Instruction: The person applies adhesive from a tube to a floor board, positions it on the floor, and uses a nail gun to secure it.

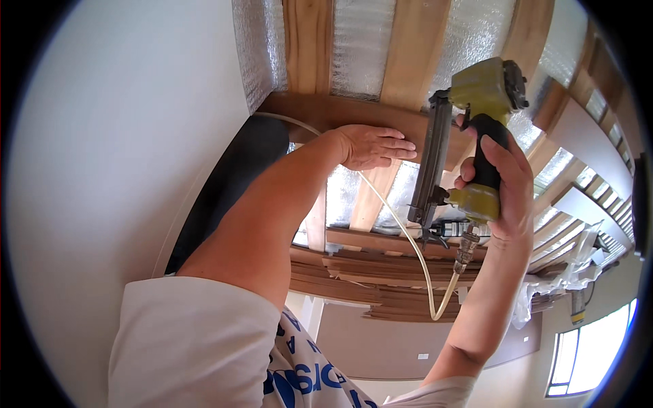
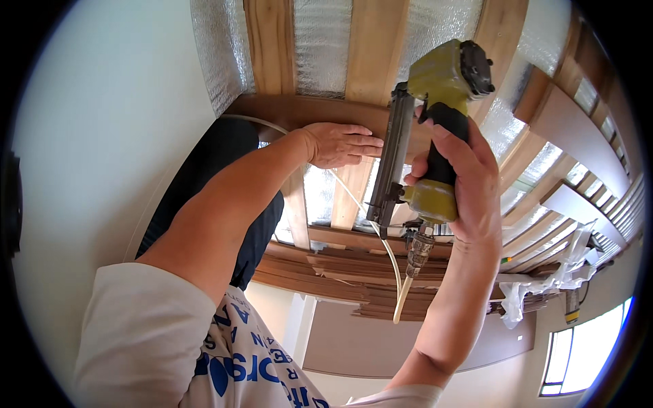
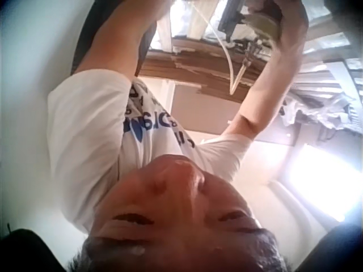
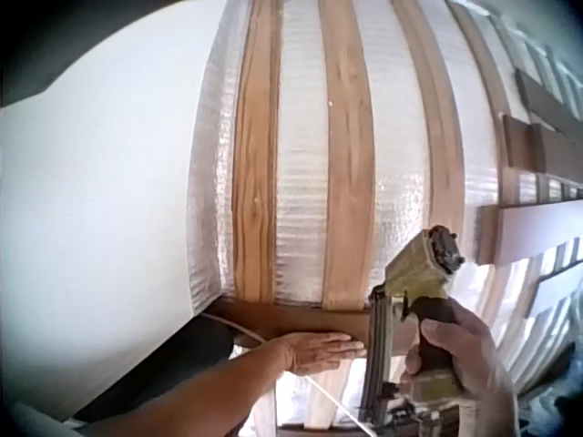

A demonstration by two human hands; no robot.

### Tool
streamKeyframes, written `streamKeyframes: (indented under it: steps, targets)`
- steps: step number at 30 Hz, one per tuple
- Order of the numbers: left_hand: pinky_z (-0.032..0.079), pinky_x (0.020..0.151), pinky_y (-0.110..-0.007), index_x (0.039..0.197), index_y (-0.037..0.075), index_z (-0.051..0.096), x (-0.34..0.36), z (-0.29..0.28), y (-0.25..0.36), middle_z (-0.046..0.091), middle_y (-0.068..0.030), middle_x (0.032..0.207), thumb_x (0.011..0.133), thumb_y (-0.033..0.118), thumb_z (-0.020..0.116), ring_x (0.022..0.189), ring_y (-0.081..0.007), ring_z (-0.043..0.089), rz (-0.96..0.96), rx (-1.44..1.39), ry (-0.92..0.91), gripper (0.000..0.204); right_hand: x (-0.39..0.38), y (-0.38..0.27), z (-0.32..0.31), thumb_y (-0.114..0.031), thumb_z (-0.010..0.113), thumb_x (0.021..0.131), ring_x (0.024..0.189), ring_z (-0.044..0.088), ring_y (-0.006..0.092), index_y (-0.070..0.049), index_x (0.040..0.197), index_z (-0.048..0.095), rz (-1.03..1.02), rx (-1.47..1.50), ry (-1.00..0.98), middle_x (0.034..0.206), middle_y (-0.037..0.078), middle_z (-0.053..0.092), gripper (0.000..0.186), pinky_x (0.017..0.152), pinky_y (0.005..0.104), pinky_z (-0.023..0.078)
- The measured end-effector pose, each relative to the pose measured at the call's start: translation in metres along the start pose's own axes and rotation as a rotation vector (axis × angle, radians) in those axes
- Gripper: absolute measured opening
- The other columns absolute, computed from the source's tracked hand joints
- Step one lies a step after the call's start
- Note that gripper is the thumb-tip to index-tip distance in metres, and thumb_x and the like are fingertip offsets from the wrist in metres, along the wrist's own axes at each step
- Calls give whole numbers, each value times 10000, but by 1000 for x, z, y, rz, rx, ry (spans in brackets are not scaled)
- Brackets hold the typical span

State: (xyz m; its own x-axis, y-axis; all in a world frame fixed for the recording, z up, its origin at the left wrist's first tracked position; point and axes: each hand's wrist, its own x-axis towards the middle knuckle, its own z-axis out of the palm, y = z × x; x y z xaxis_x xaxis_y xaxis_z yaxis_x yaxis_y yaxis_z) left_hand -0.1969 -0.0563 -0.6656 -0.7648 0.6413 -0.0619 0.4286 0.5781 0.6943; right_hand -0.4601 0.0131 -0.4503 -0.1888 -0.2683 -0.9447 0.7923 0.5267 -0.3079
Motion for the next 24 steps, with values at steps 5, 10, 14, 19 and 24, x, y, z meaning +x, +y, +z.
streamKeyframes:
  steps: [5,10,14,19,24]
  targets:
    - [158,1296,-449,1048,142,673,3,3,-2,466,-75,1583,991,259,471,1512,-252,341,50,-37,115,241,11,15,8,-222,631,1006,649,661,148,-3,1250,576,62,15,-93,779,46,602,332,611,316,603]
    - [151,1295,-467,1059,136,677,1,3,-2,522,-105,1532,985,261,473,1489,-268,381,59,9,190,251,21,25,11,-226,631,1004,646,652,141,-10,1237,561,91,-67,-106,808,51,609,326,611,317,604]
    - [154,1294,-472,1058,137,678,2,5,-2,522,-98,1534,982,267,474,1490,-266,379,56,37,251,253,22,19,26,-231,628,998,642,646,142,-8,1189,555,132,-168,-84,785,53,610,303,592,314,579]
    - [73,1300,-413,1582,74,359,11,-25,-1,317,-93,1669,1070,257,374,1561,-216,222,25,-16,-295,544,19,18,40,-206,613,990,636,636,153,-8,1141,544,115,-317,-71,790,70,625,258,593,312,544]
    - [156,1295,-404,1389,142,594,5,22,3,333,-2,1671,1065,282,394,1556,-181,245,-26,-173,223,406,-40,43,-1,-148,635,968,682,623,152,-5,1222,541,-133,-90,163,807,70,630,307,649,302,538]
